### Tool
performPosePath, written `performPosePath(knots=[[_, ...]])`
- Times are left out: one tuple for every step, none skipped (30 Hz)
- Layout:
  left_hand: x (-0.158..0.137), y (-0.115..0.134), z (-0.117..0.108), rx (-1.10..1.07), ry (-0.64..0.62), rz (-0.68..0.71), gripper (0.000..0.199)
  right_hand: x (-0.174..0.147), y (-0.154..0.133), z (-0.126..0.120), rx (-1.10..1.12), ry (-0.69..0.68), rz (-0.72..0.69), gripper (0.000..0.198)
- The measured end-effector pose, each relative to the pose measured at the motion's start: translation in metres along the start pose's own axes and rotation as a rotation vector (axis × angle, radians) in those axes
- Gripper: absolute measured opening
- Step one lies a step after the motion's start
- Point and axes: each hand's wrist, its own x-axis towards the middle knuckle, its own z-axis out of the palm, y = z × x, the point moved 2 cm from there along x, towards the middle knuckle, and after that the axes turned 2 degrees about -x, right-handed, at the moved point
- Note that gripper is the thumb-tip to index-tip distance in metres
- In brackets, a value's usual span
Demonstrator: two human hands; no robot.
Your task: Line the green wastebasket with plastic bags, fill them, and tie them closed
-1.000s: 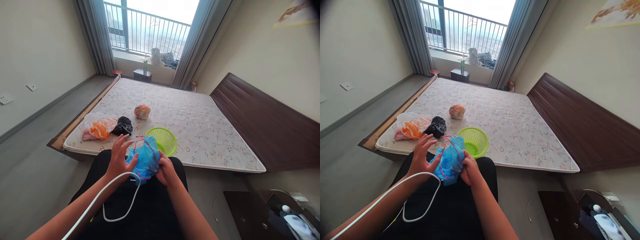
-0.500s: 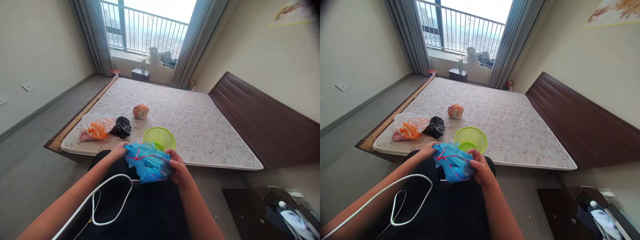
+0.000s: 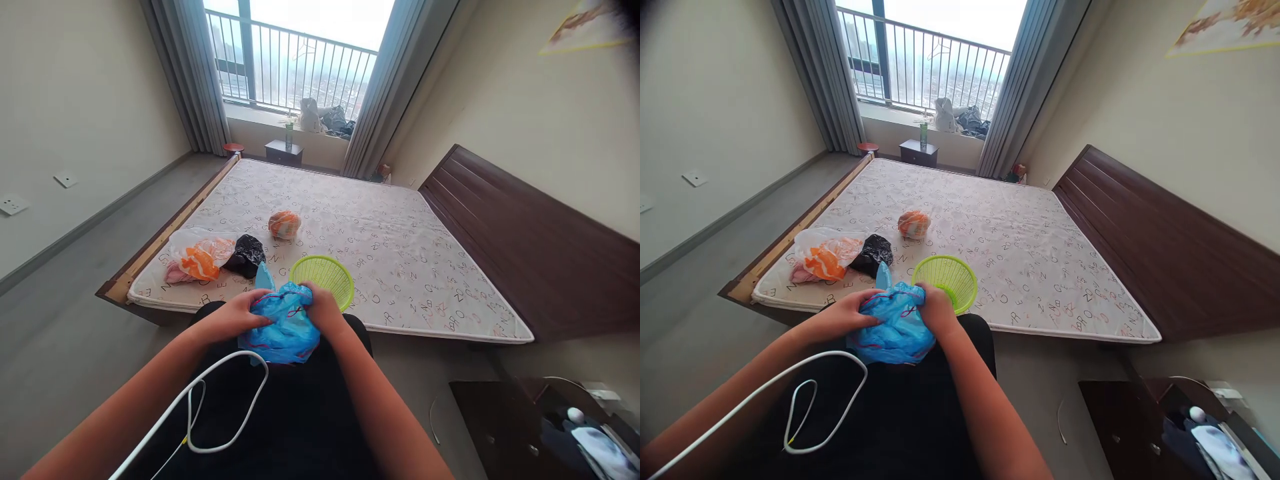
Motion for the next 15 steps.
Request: performPosePath(knots=[[0.0, -0.007, -0.012, 0.119, 0.053, 0.008, 0.071, 0.009, 0.007, -0.008, 0.051, 0.03, 0.039, 0.045], [0.001, -0.016, -0.026, 0.256, 0.117, 0.006, 0.071, 0.017, 0.014, -0.018, 0.088, 0.089, 0.079, 0.04], [0.004, -0.024, -0.041, 0.4, 0.183, -0.009, 0.068, 0.024, 0.018, -0.029, 0.111, 0.154, 0.113, 0.037], [0.007, -0.031, -0.056, 0.533, 0.243, -0.036, 0.062, 0.03, 0.02, -0.04, 0.13, 0.204, 0.137, 0.035], [0.01, -0.035, -0.069, 0.64, 0.287, -0.071, 0.054, 0.035, 0.019, -0.051, 0.146, 0.225, 0.146, 0.035], [0.013, -0.037, -0.08, 0.709, 0.311, -0.106, 0.046, 0.038, 0.014, -0.06, 0.165, 0.222, 0.139, 0.034], [0.016, -0.035, -0.089, 0.736, 0.319, -0.126, 0.039, 0.04, 0.006, -0.068, 0.188, 0.216, 0.121, 0.034], [0.017, -0.029, -0.094, 0.726, 0.327, -0.12, 0.034, 0.039, -0.003, -0.074, 0.216, 0.228, 0.091, 0.035], [0.016, -0.019, -0.097, 0.688, 0.361, -0.077, 0.032, 0.036, -0.014, -0.08, 0.246, 0.271, 0.05, 0.038], [0.014, -0.007, -0.097, 0.633, 0.438, 0.006, 0.034, 0.031, -0.025, -0.083, 0.276, 0.351, -0.003, 0.041], [0.008, 0.006, -0.096, 0.57, 0.575, 0.129, 0.037, 0.024, -0.035, -0.084, 0.306, 0.456, -0.062, 0.046], [0.0, 0.018, -0.093, 0.503, 0.757, 0.271, 0.041, 0.016, -0.043, -0.083, 0.334, 0.562, -0.118, 0.05], [-0.009, 0.028, -0.088, 0.433, 0.954, 0.402, 0.046, 0.01, -0.048, -0.079, 0.358, 0.638, -0.162, 0.053], [-0.018, 0.035, -0.082, 0.369, 1.107, 0.499, 0.049, 0.005, -0.051, -0.071, 0.382, 0.653, -0.191, 0.054], [-0.024, 0.038, -0.074, 0.317, 1.196, 0.546, 0.05, 0.002, -0.051, -0.06, 0.406, 0.583, -0.205, 0.053]])
